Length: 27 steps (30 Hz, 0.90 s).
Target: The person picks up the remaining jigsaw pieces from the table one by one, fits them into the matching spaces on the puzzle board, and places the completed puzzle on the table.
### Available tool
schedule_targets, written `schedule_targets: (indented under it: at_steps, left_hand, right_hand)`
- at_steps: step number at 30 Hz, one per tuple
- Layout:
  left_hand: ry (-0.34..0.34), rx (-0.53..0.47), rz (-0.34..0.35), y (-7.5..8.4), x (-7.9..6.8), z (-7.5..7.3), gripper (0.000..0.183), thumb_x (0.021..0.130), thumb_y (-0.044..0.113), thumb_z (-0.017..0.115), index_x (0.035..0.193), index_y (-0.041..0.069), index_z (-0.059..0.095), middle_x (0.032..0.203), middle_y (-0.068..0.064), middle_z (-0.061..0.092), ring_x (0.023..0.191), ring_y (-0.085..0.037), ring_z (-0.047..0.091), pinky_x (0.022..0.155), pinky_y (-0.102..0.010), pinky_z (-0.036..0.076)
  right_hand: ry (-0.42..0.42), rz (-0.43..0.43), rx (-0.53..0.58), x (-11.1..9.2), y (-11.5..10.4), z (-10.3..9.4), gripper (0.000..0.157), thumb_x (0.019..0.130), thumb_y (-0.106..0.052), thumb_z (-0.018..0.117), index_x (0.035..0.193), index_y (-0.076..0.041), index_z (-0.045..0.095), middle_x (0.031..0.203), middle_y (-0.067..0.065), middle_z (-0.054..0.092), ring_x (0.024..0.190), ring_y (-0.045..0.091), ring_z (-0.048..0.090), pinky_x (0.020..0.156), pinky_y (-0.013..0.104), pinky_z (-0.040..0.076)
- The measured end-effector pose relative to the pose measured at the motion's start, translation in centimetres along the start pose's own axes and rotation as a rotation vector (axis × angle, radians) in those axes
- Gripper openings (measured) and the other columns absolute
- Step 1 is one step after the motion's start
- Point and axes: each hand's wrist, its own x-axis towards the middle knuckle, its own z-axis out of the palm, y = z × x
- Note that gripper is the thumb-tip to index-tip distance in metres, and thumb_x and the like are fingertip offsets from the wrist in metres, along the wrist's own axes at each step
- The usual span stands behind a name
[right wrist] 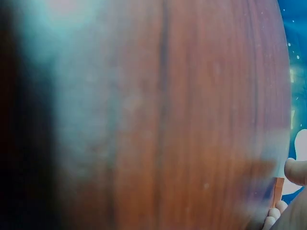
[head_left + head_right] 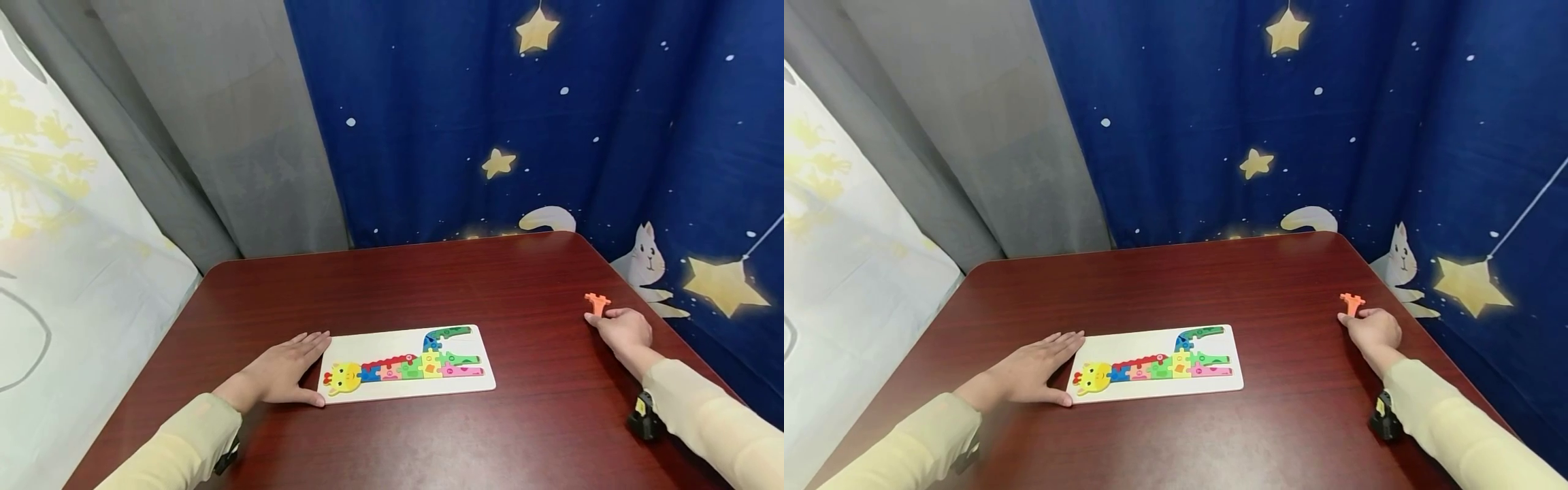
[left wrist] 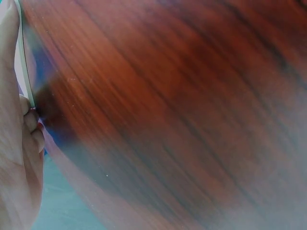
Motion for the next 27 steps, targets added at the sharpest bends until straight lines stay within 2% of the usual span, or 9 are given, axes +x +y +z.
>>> schedule_targets:
  at_steps: [4,12,22,27]
  left_hand:
    - [0.001,0.005,0.001,-0.06,-0.04,0.17,0.114,0.075,0.087,0.04,0.152,0.003,0.03,0.156,-0.011,0.03,0.142,-0.029,0.029,0.114,-0.044,0.027]
    - [-0.014,0.013,-0.004,-0.12,0.09,0.22,0.115,0.074,0.088,0.038,0.153,0.004,0.029,0.156,-0.01,0.029,0.142,-0.028,0.027,0.114,-0.043,0.025]
    - [-0.006,0.006,0.003,-0.16,0.1,0.23,0.115,0.075,0.088,0.039,0.152,0.003,0.03,0.156,-0.011,0.029,0.142,-0.029,0.028,0.115,-0.043,0.025]
    - [-0.004,0.009,0.003,-0.09,0.02,0.16,0.115,0.075,0.088,0.039,0.152,0.003,0.03,0.156,-0.011,0.03,0.142,-0.028,0.028,0.114,-0.043,0.025]
  right_hand:
    - [0.003,-0.02,-0.019,0.16,-0.04,0.05,0.051,0.088,-0.035,0.069,0.112,0.009,0.06,0.115,0.03,0.055,0.097,0.043,0.048,0.08,0.051,0.04]
    - [0.005,-0.05,-0.041,0.4,0.19,0.13,0.045,0.088,-0.03,0.068,0.111,0.009,0.062,0.114,0.029,0.057,0.098,0.044,0.048,0.084,0.052,0.039]
    - [-0.011,-0.025,-0.022,0.42,0.22,-0.02,0.044,0.091,-0.028,0.066,0.113,0.01,0.06,0.113,0.03,0.055,0.098,0.044,0.045,0.082,0.053,0.039]
    - [-0.02,-0.03,-0.011,0.31,0.1,-0.09,0.043,0.092,-0.025,0.063,0.116,0.011,0.059,0.116,0.031,0.053,0.105,0.048,0.041,0.088,0.056,0.037]
